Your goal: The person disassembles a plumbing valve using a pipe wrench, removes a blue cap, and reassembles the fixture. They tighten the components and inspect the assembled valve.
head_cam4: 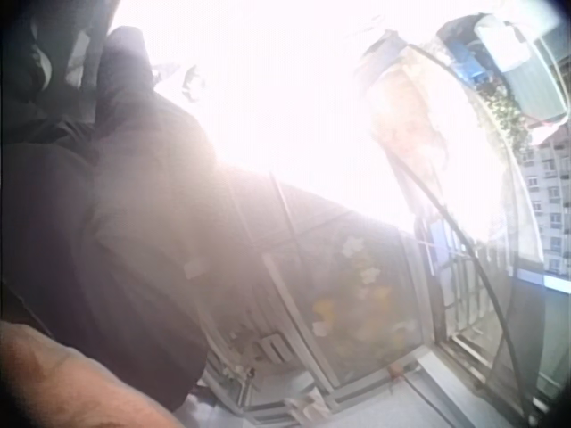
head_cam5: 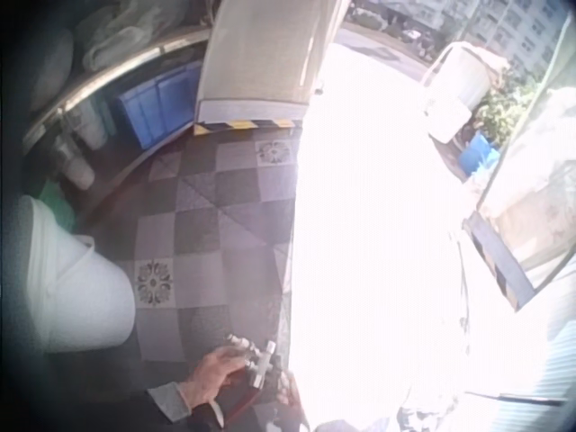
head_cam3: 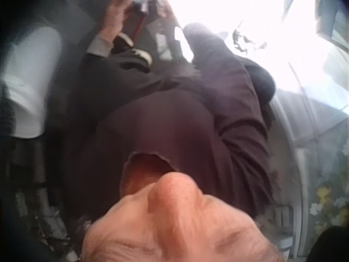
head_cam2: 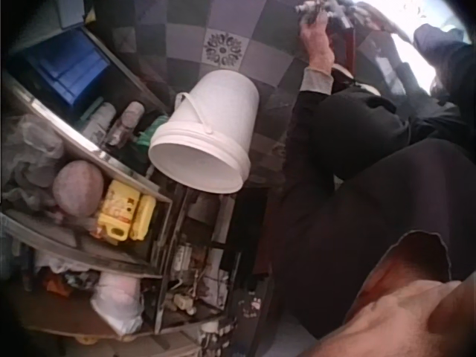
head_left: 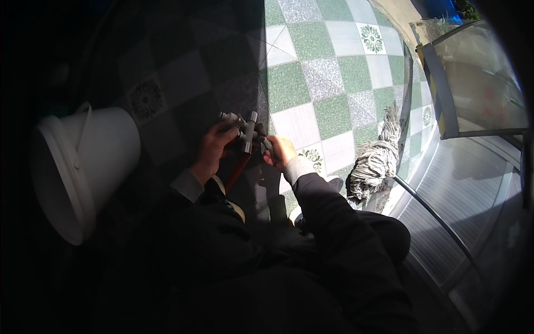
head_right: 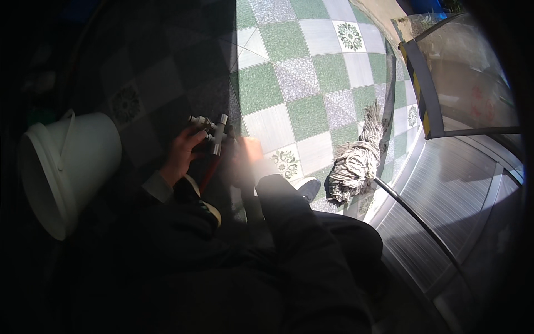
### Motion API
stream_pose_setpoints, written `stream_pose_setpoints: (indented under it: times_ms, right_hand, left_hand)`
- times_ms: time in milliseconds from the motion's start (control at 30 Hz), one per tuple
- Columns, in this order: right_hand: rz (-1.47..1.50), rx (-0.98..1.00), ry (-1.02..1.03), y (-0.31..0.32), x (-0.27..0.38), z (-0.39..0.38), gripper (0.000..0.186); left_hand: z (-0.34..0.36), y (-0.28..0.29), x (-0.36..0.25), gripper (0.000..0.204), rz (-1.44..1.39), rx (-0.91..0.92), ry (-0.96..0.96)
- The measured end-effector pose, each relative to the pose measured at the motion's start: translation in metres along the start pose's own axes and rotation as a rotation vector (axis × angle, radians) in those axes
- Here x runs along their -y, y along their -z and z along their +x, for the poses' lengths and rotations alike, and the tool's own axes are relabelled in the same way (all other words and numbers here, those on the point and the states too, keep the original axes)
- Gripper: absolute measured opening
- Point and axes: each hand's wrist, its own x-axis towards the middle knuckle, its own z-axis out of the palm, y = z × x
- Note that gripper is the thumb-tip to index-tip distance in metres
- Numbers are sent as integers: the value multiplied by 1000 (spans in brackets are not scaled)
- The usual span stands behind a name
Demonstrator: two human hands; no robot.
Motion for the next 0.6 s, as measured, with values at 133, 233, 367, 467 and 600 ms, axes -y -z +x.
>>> stream_pose_setpoints:
  times_ms: [133, 233, 367, 467, 600]
  right_hand:
    - [-230, 137, 318, 21, -70, 39, 10]
    - [-295, 194, 347, 30, -89, 48, 14]
    - [-269, 88, 144, 21, -82, 37, 18]
    - [-404, 43, 252, 9, -64, 26, 20]
    - [-214, 186, 342, 8, -33, 12, 18]
  left_hand:
    - [8, -10, -3, 32, -13, 256, 152]
    - [9, -19, 3, 25, 41, 268, 81]
    - [14, -19, 8, 20, 78, 273, 18]
    - [16, -17, 9, 18, 41, 274, 102]
    - [13, -19, 9, 15, 55, 245, 35]
